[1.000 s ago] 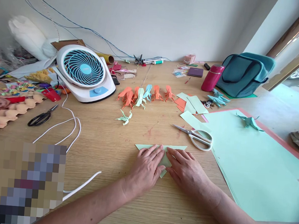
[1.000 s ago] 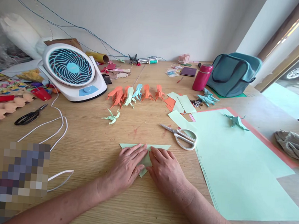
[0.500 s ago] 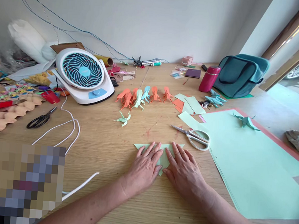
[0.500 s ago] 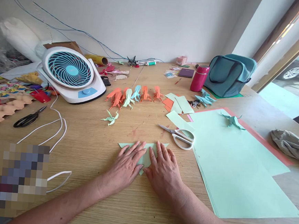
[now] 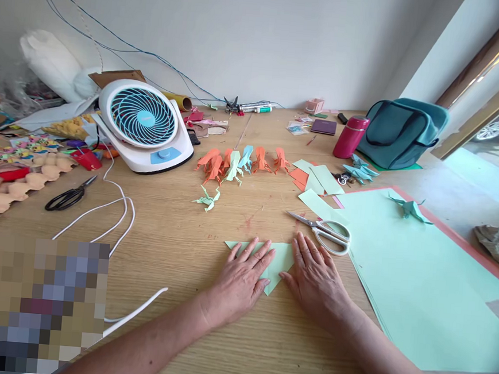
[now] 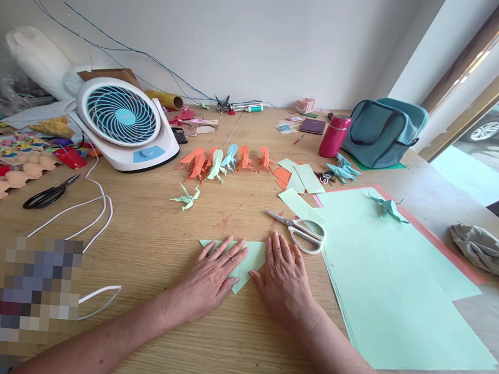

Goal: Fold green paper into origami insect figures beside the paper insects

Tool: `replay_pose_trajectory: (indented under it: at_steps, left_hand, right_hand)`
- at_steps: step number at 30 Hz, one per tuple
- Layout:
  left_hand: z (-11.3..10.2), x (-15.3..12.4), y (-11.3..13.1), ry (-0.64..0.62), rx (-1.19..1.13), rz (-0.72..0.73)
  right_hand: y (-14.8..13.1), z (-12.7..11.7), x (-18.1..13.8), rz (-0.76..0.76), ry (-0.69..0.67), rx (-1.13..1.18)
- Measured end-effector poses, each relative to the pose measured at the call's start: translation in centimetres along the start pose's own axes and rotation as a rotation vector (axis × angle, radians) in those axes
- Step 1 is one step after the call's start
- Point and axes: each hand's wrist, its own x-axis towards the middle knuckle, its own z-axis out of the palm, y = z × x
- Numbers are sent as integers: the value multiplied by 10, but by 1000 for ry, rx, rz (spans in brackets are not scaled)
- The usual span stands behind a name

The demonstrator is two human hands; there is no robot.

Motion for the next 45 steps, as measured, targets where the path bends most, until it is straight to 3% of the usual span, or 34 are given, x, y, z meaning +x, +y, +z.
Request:
replay_pose_trajectory:
  at_steps: [4, 10, 18, 26, 32, 40, 43, 45]
  left_hand:
    - [-2, -2, -1, -11, -22, 16]
    - [-4, -4, -4, 38, -94, 40]
    - [-4, 2, -8, 150, -199, -24]
    - [-5, 7, -14, 126, -135, 74]
    - [-14, 11, -11, 159, -157, 3]
    - [-9, 13, -13, 154, -279, -81]
    - [-19, 3, -4, 222, -280, -9]
    - [-28, -9, 6, 293, -276, 141]
  right_hand:
    - [0, -3, 1, 20, 12, 7]
    - [-7, -15, 5, -115, -49, 207]
    - [-4, -24, 13, 41, -36, 403]
    - [0, -28, 14, 134, -200, 594]
    - [0, -32, 16, 111, -194, 633]
    - [-5, -31, 16, 84, -210, 554]
    - [-7, -29, 15, 67, -196, 561]
    - [-7, -28, 15, 60, -179, 572]
